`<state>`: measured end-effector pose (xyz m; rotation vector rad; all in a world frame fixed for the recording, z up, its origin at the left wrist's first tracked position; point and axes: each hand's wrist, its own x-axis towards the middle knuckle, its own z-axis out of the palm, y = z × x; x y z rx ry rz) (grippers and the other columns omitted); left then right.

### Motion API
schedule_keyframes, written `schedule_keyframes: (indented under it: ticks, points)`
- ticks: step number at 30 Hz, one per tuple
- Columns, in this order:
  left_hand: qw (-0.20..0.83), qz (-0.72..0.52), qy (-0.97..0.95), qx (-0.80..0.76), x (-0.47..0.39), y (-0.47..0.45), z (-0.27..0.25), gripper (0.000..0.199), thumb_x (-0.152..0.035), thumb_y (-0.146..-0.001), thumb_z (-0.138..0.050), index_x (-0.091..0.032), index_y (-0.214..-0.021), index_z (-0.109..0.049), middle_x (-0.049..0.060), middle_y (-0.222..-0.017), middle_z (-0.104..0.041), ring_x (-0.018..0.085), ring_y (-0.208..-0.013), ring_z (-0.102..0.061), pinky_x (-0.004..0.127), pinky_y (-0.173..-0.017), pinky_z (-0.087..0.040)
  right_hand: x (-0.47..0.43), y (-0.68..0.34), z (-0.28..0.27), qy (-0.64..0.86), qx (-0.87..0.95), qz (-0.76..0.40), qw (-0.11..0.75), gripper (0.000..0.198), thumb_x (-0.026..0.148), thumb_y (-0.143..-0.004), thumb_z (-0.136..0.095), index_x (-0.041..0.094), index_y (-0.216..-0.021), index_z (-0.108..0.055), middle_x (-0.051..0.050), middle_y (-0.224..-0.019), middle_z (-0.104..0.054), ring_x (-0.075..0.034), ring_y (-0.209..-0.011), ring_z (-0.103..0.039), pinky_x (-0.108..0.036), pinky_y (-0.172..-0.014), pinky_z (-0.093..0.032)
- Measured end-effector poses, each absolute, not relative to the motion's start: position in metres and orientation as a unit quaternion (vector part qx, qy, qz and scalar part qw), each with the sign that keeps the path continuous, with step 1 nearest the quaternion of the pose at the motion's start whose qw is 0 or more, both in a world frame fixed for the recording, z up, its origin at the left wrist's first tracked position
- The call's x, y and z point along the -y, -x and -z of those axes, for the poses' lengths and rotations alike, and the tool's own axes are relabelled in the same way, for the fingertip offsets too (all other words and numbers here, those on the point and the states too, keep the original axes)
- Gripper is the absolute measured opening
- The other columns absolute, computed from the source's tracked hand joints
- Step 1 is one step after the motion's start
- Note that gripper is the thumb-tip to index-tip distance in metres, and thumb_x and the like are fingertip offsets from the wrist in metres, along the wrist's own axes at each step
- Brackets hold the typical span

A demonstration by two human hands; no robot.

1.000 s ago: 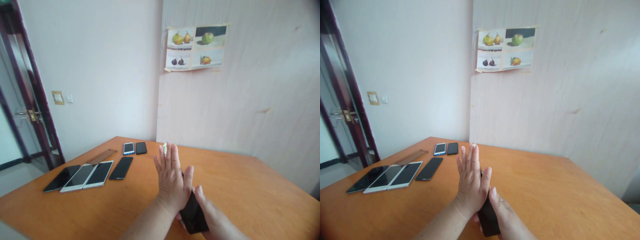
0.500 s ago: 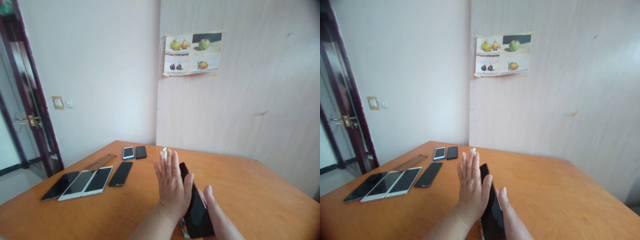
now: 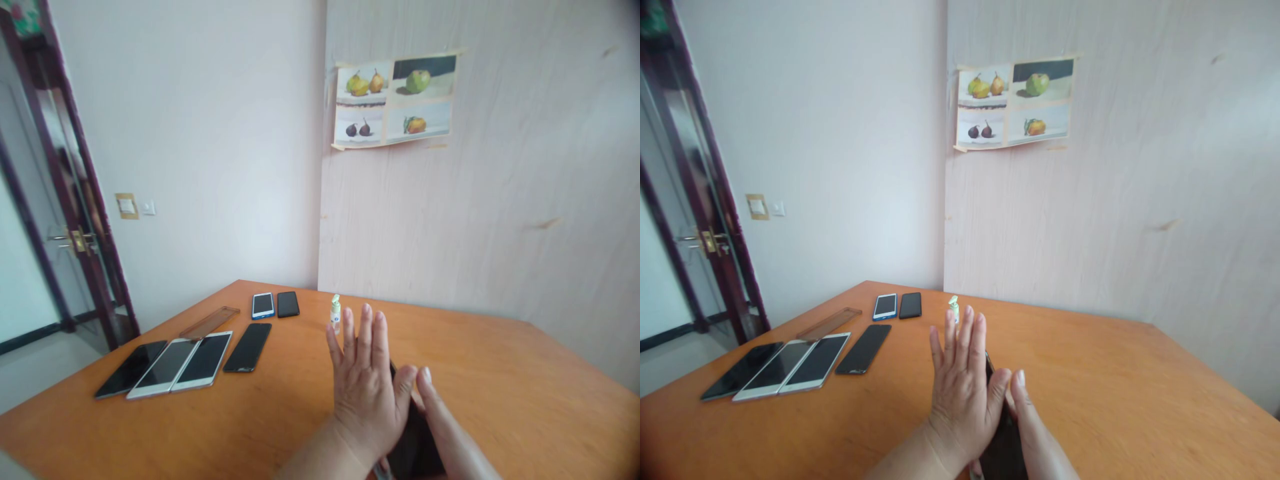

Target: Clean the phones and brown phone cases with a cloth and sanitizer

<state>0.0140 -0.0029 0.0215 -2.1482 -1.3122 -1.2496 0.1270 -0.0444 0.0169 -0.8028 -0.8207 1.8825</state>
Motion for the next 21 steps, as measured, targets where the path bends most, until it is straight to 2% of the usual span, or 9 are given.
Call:
schedule_keyframes:
  ticks: [4,7,11,14,18,21]
  points:
    - [0.145,0.475,0.699,0.514,-0.017,0.006,-0.033,0.068,-0.037,-0.097,-0.042,-0.016,-0.156,-0.014,0.012,-0.162,-0.019,0.035,-0.150,0.001,0.065,-0.117,-0.007,0.047,-0.124,-0.003,0.348,0.414,-0.733,0.412,0.085,0.085,-0.080,-0.035,0.014,-0.108,-0.072,-0.015,-0.086,-0.073,-0.024,-0.075,-0.067,-0.033,-0.066,-0.049]
    - [0.129,0.507,0.650,0.551,-0.032,0.022,-0.038,0.065,-0.038,-0.098,-0.041,-0.016,-0.155,-0.017,0.013,-0.162,-0.020,0.034,-0.150,0.001,0.065,-0.117,-0.006,0.052,-0.127,-0.004,0.369,0.447,-0.719,0.383,0.087,0.087,-0.078,-0.036,0.011,-0.096,-0.074,-0.015,-0.082,-0.071,-0.022,-0.075,-0.065,-0.031,-0.066,-0.048]
    - [0.109,0.534,0.593,0.592,-0.046,0.038,-0.038,0.062,-0.041,-0.099,-0.037,-0.014,-0.153,-0.022,0.016,-0.160,-0.022,0.035,-0.150,0.000,0.066,-0.116,-0.009,0.060,-0.127,-0.013,0.358,0.436,-0.727,0.392,0.083,0.085,-0.080,-0.037,0.014,-0.104,-0.073,-0.015,-0.090,-0.072,-0.025,-0.088,-0.065,-0.034,-0.075,-0.049]
    - [0.127,0.531,0.600,0.585,-0.047,0.036,-0.035,0.063,-0.040,-0.099,-0.038,-0.012,-0.153,-0.022,0.018,-0.160,-0.023,0.036,-0.150,-0.001,0.066,-0.115,-0.009,0.063,-0.127,-0.018,0.335,0.411,-0.746,0.402,0.083,0.083,-0.083,-0.034,0.013,-0.108,-0.072,-0.017,-0.096,-0.072,-0.025,-0.090,-0.066,-0.035,-0.077,-0.049]
    - [0.153,0.498,0.663,0.537,-0.035,0.016,-0.027,0.065,-0.039,-0.098,-0.041,-0.014,-0.154,-0.019,0.016,-0.160,-0.024,0.035,-0.150,-0.002,0.066,-0.116,-0.009,0.059,-0.131,-0.025,0.308,0.376,-0.748,0.452,0.081,0.082,-0.083,-0.035,0.013,-0.109,-0.070,-0.016,-0.093,-0.072,-0.023,-0.079,-0.066,-0.037,-0.076,-0.050]
    - [0.160,0.455,0.716,0.505,-0.022,0.001,-0.024,0.071,-0.046,-0.097,-0.044,-0.013,-0.155,-0.018,0.015,-0.160,-0.023,0.035,-0.150,-0.002,0.066,-0.117,-0.009,0.056,-0.136,-0.029,0.301,0.344,-0.740,0.492,0.072,0.077,-0.086,-0.038,0.017,-0.111,-0.069,-0.012,-0.088,-0.072,-0.021,-0.072,-0.065,-0.034,-0.069,-0.050]
